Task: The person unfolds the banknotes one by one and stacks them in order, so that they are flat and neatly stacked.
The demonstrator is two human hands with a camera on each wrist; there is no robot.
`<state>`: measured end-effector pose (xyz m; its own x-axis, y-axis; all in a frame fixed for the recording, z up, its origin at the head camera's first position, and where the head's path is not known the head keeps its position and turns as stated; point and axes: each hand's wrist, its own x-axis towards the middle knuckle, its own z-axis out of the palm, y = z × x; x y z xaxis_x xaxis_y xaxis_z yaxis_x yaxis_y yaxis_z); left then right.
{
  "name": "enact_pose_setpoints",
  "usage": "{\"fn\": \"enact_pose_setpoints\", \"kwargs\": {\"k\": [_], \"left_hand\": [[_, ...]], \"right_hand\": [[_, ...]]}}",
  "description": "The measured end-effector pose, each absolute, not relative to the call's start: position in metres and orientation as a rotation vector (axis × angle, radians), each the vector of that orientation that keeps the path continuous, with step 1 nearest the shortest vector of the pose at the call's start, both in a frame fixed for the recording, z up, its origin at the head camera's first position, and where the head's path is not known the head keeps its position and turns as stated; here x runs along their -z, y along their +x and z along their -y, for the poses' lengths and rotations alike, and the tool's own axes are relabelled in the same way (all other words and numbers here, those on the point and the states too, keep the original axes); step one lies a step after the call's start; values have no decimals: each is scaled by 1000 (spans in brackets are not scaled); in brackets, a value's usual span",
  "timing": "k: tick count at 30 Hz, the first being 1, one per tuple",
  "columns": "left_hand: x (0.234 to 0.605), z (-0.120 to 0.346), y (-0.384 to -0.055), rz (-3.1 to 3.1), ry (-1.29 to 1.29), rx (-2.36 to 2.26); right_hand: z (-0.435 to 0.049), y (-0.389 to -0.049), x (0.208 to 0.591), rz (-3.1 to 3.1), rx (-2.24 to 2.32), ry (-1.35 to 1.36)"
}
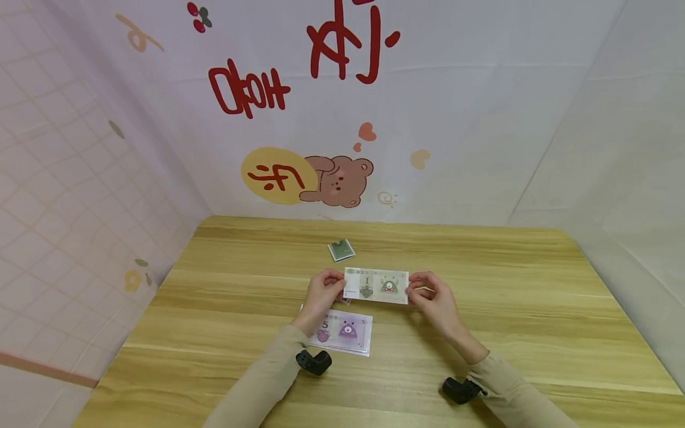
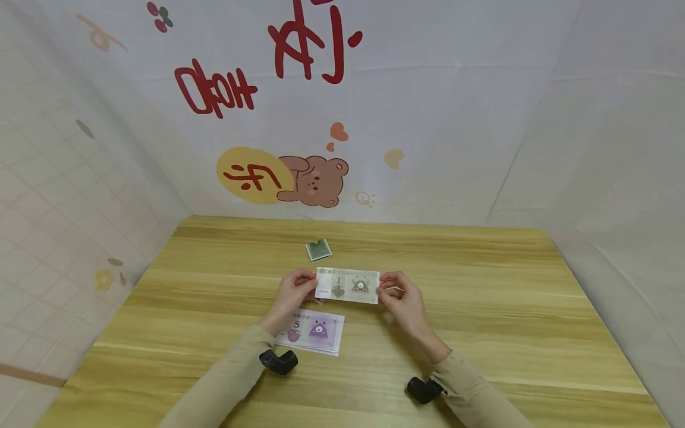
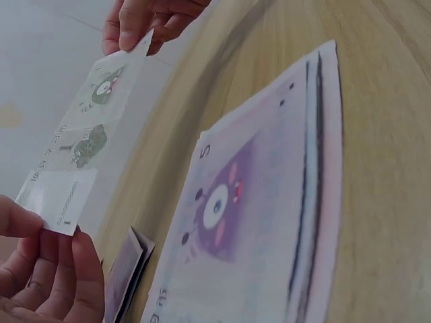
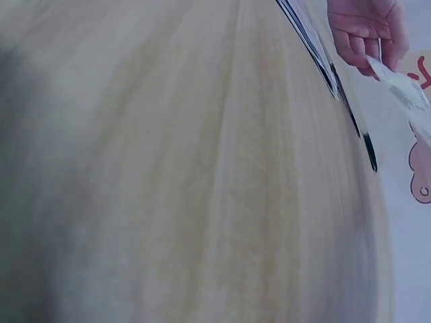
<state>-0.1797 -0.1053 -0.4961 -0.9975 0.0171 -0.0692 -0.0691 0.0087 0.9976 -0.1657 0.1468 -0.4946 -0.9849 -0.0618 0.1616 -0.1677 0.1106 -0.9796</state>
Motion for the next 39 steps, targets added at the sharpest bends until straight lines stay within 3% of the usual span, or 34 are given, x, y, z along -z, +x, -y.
{"fn": "enact_pose_setpoints", "kwargs": {"k": [7,16,24,31,39], "left_hand": [[495,113,-177,-2208,-56,-2166],[496,129,-171,-2237,-80,-2147],[498,148,-162,-2244,112,-2202],[502,162,-157,-2300,-46,-2055],[496,178,-145,-2335,-7,-1928]], "right_hand": [[-139,-161,481,2261,-2049,283],[-131,-165,493,2256,-2050,292],[-116,-162,497,2270,-2075,275],[-104,-157,501,2380,-2096,262],[-96,-147,506,2506,-2080,386]]}}
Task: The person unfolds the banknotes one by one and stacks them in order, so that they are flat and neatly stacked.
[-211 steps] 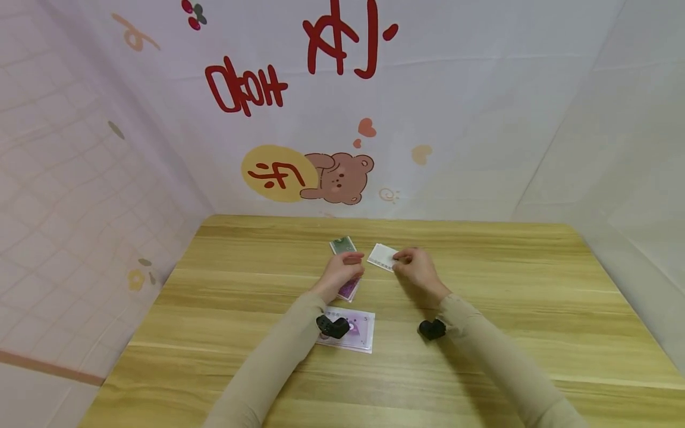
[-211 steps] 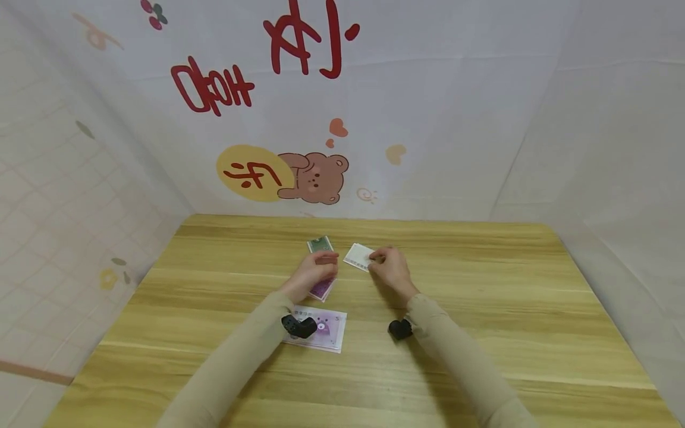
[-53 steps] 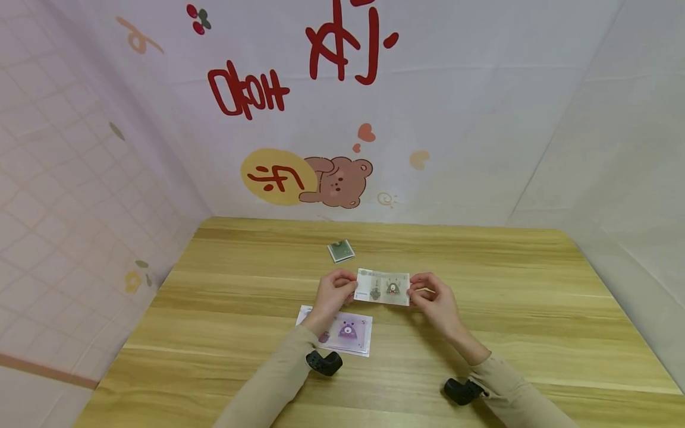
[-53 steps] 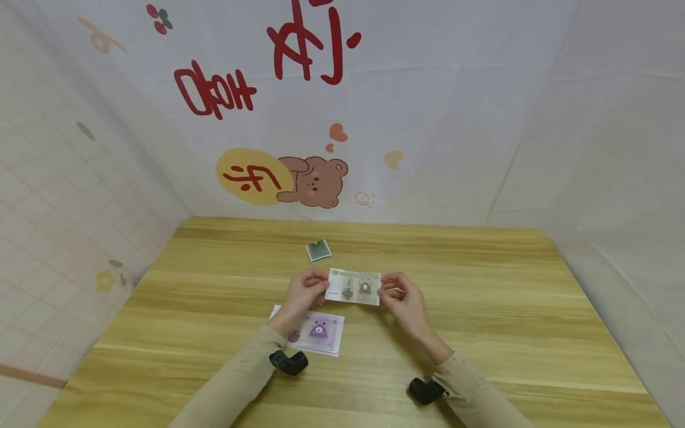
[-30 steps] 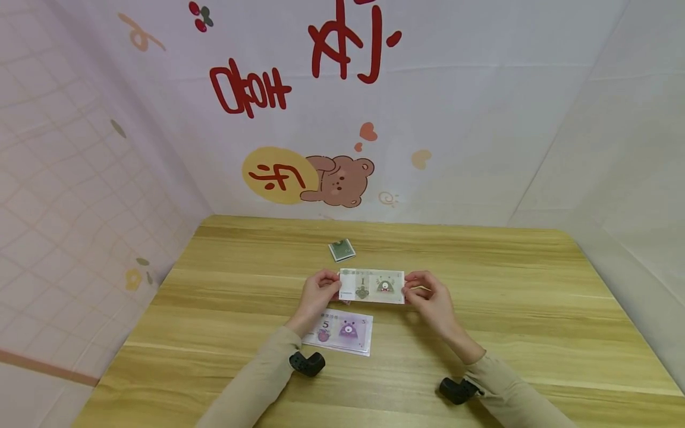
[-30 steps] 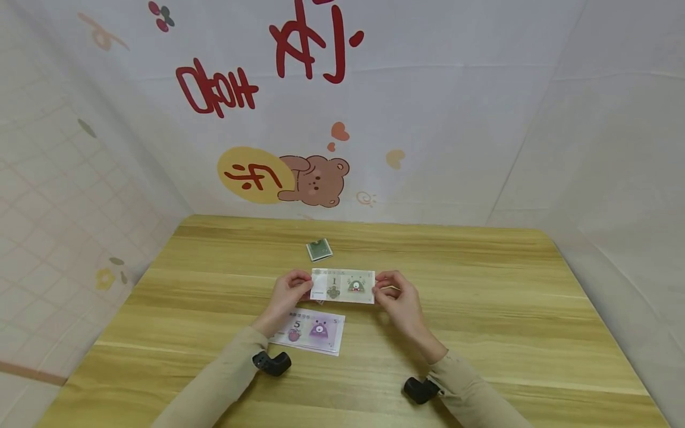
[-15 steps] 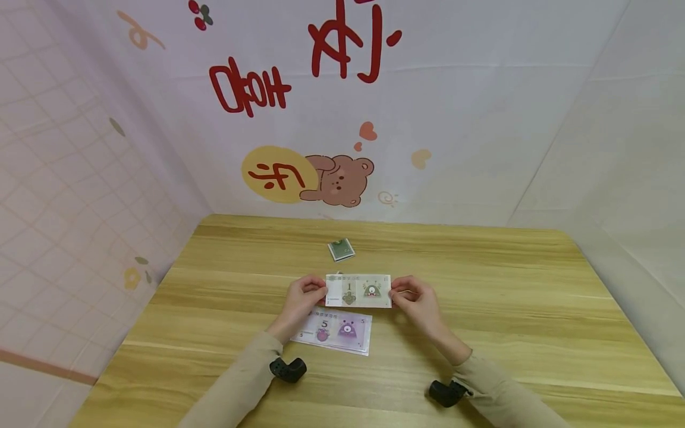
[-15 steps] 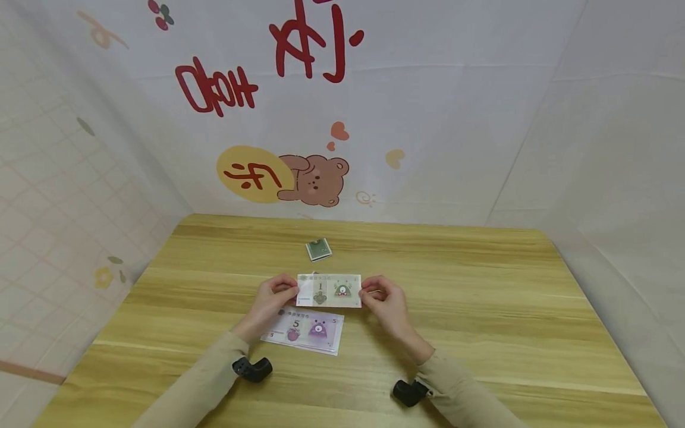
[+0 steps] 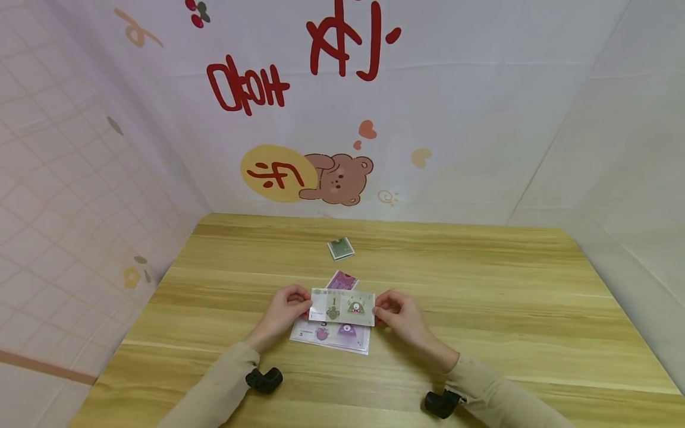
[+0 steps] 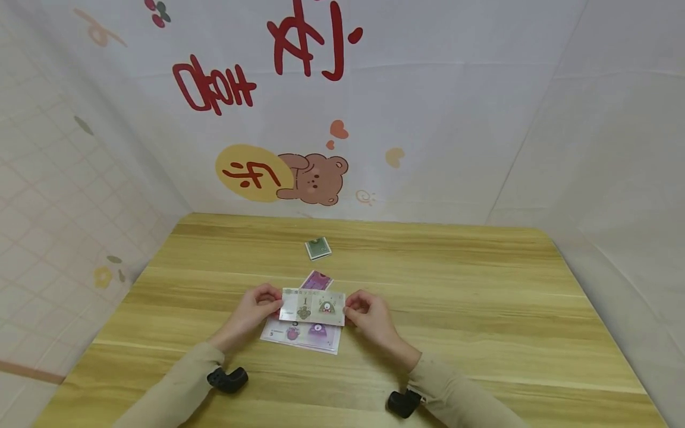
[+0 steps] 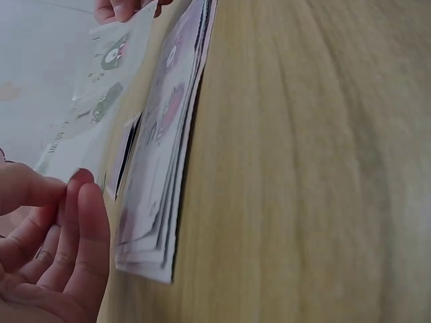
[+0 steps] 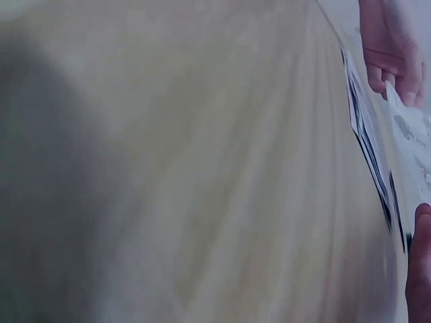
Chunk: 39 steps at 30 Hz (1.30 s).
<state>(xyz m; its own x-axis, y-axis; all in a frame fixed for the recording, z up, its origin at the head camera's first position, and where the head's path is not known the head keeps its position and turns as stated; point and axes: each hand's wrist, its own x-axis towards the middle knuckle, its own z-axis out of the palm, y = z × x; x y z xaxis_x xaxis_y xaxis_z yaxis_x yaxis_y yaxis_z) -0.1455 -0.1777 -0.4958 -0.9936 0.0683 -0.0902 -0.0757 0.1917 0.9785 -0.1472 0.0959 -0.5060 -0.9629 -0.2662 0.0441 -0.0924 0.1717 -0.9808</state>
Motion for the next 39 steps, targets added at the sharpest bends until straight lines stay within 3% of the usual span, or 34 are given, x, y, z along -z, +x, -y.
{"fn": "enact_pose_setpoints", "kwargs": {"k": [9,24,39], "left_hand": [[491,191,-134,-2445,97,-1774],[497,196,-127,-2474,109,-1708],[500,203,-128,-2479,251,-1675]], "right_hand": [[-83,-132,492,-2351,1685,-390],[-77,-134,508,-2663,1378,-617],[-73,-135,505,-2709,1257,-668]]}}
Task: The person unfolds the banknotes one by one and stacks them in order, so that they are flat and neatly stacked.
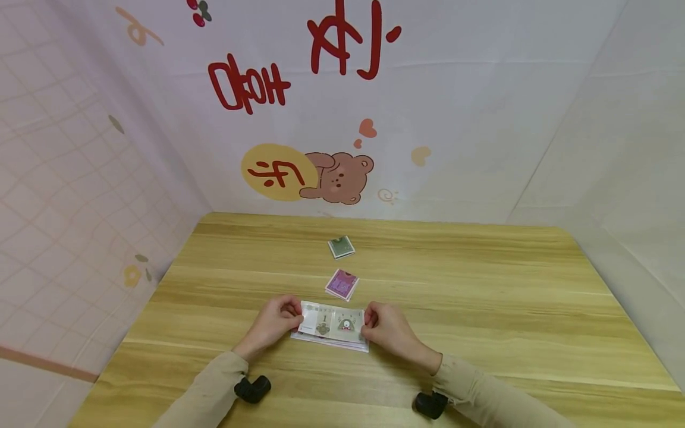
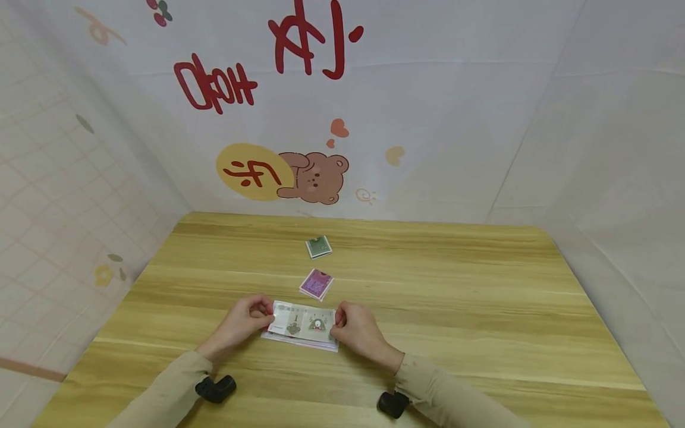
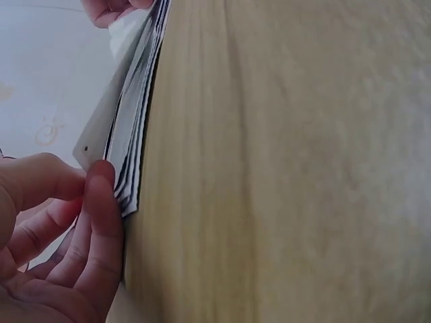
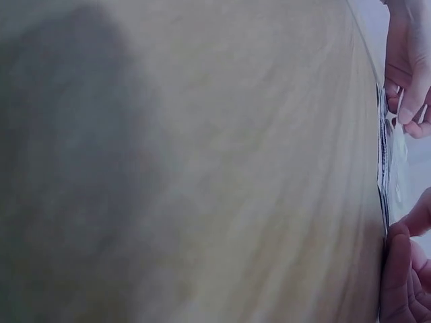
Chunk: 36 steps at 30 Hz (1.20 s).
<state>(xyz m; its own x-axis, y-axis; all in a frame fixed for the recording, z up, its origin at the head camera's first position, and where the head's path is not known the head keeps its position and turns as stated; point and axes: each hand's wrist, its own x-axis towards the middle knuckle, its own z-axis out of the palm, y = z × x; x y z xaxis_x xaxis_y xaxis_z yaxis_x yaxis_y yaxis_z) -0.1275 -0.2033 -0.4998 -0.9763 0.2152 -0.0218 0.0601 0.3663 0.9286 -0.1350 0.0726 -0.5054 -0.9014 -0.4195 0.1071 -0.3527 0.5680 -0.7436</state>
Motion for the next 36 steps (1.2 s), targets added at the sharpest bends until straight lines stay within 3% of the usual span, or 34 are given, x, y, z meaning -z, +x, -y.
{"fn": "enact_pose_setpoints", "kwargs": {"k": [13,28,36], "left_hand": [[503,207,-127,-2782,502,-1390],[502,195,-127,-2912,343,-1339],[498,192,-129,-3000,517,-1110]], "right_hand": [[-74,-136,506,-2717,1177,-679],[-74,-139,507,-2735,1106,-784],[-73,-140,507,-2712,1113,-794]]}}
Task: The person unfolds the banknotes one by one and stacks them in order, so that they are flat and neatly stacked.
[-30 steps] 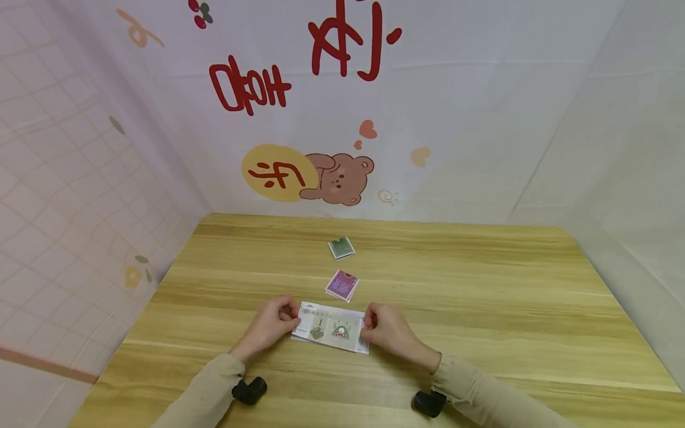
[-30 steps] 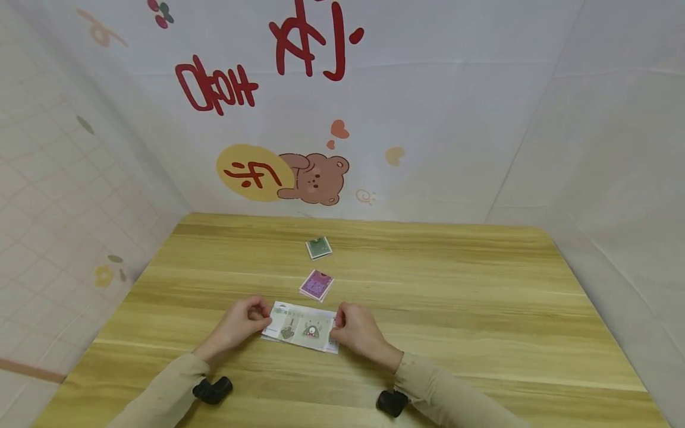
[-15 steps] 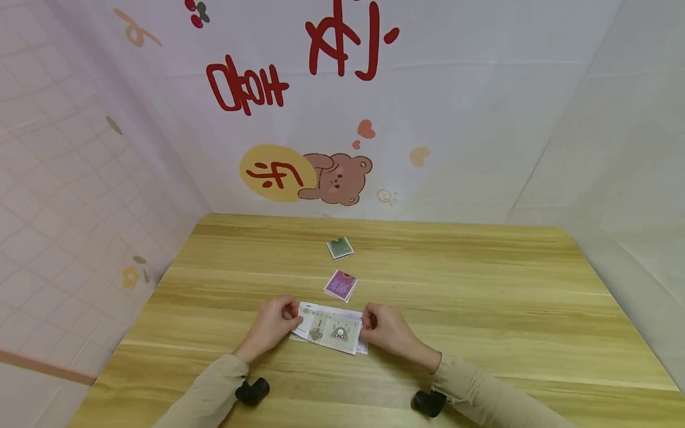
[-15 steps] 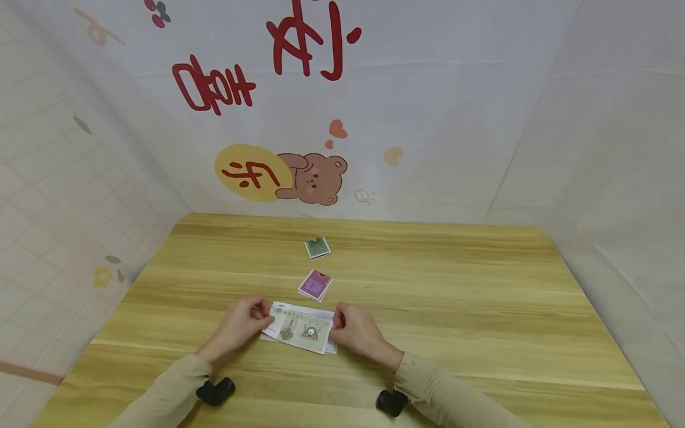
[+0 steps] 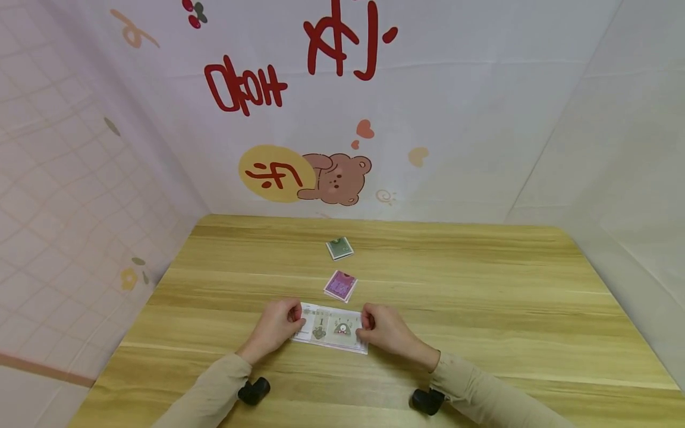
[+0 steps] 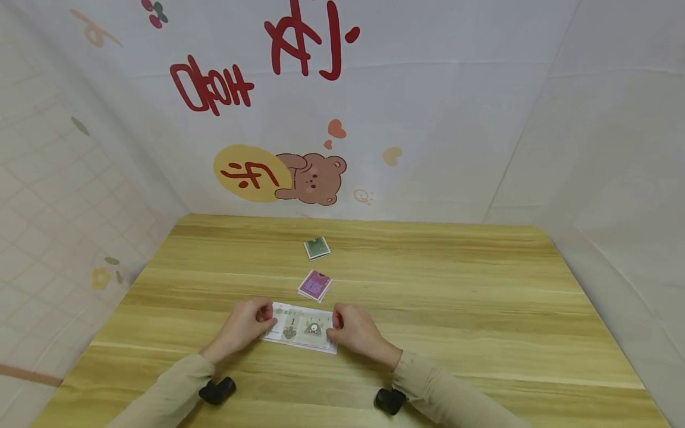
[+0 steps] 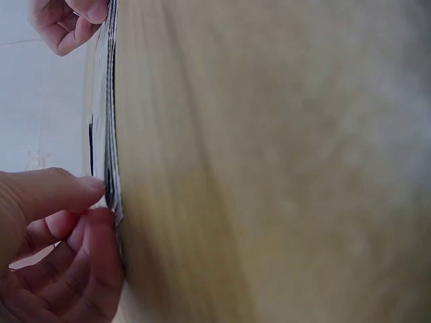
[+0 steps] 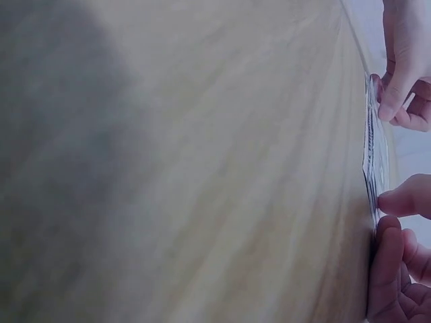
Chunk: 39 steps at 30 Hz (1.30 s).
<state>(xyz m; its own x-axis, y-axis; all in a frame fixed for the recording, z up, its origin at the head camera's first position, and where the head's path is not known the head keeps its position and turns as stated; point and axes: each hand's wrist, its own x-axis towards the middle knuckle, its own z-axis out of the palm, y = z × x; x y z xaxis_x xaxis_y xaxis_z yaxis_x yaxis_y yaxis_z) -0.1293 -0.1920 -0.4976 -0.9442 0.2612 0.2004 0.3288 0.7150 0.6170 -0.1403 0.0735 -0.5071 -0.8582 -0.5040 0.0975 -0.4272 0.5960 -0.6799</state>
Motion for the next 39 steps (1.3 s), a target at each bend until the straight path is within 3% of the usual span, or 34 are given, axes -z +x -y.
{"fn": "enact_pose_setpoints", "kwargs": {"k": [16,39], "left_hand": [[487,197,-137,2805,-494,1235],[478,168,-167,2773,-284,1576]], "right_hand": [[-96,-160,499,-2099,1638,-497],[-80,-217,503,-2541,1382,-895]]}}
